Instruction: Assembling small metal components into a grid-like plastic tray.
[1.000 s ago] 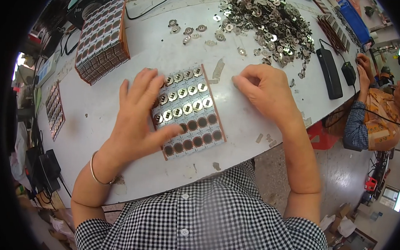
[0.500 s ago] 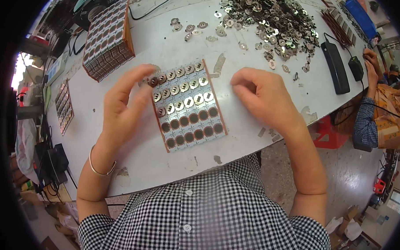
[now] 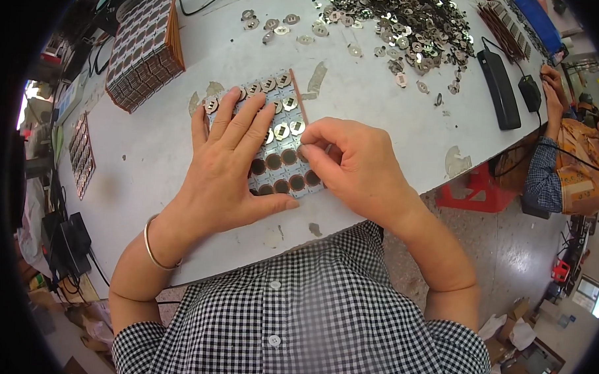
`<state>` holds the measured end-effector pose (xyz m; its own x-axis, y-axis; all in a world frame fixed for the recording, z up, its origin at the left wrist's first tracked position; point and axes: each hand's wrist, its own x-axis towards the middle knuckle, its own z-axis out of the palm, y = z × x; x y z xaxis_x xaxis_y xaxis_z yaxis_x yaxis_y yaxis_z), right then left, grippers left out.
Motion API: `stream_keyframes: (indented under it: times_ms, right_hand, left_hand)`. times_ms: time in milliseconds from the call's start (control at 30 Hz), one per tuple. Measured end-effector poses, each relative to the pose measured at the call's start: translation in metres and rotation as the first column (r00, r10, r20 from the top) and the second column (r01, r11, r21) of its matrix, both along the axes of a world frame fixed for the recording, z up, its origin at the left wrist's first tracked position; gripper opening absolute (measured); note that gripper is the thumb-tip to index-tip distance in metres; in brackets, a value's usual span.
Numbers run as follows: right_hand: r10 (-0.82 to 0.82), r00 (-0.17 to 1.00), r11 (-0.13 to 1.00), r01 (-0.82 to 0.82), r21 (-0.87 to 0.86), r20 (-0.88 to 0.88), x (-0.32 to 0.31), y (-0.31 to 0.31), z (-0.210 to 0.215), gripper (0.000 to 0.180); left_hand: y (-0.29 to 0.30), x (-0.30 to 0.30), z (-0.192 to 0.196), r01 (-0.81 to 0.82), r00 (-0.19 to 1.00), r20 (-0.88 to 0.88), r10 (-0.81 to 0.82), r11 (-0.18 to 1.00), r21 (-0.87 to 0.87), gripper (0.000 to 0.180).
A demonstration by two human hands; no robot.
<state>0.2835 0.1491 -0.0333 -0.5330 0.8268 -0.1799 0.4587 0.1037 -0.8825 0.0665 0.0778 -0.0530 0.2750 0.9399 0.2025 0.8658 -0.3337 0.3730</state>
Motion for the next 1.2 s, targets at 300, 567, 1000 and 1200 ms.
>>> stream_keyframes:
  times_ms: [300, 567, 1000, 1200]
  right_hand:
    - [0.019, 0.999, 0.944, -0.033, 0.328, 0.046, 0.0, -0.006, -0.007, 0.012]
    - [-0.03, 0.995, 0.854, -0.023, 0.519, 0.093, 0.001, -0.018, -0.012, 0.024]
    - [-0.043, 0.989, 0.748, -0.064, 0.66, 0.145, -0.004, -0.022, -0.016, 0.024]
    - [-0.03, 0.996, 0.819, -0.024, 0.573, 0.085, 0.015, 0.04, 0.001, 0.026]
  left_hand:
    - [0.0, 0.001, 0.001, -0.02, 1.0, -0.004, 0.02, 1.0, -0.006, 0.112]
    - [0.0, 0.002, -0.002, -0.021, 1.0, -0.012, 0.021, 1.0, 0.002, 0.113]
    - [-0.001, 0.003, 0.001, -0.018, 1.0, -0.014, 0.018, 1.0, -0.008, 0.113]
    - [-0.001, 0.001, 0.0, -0.016, 0.999, -0.035, 0.016, 1.0, 0.0, 0.112]
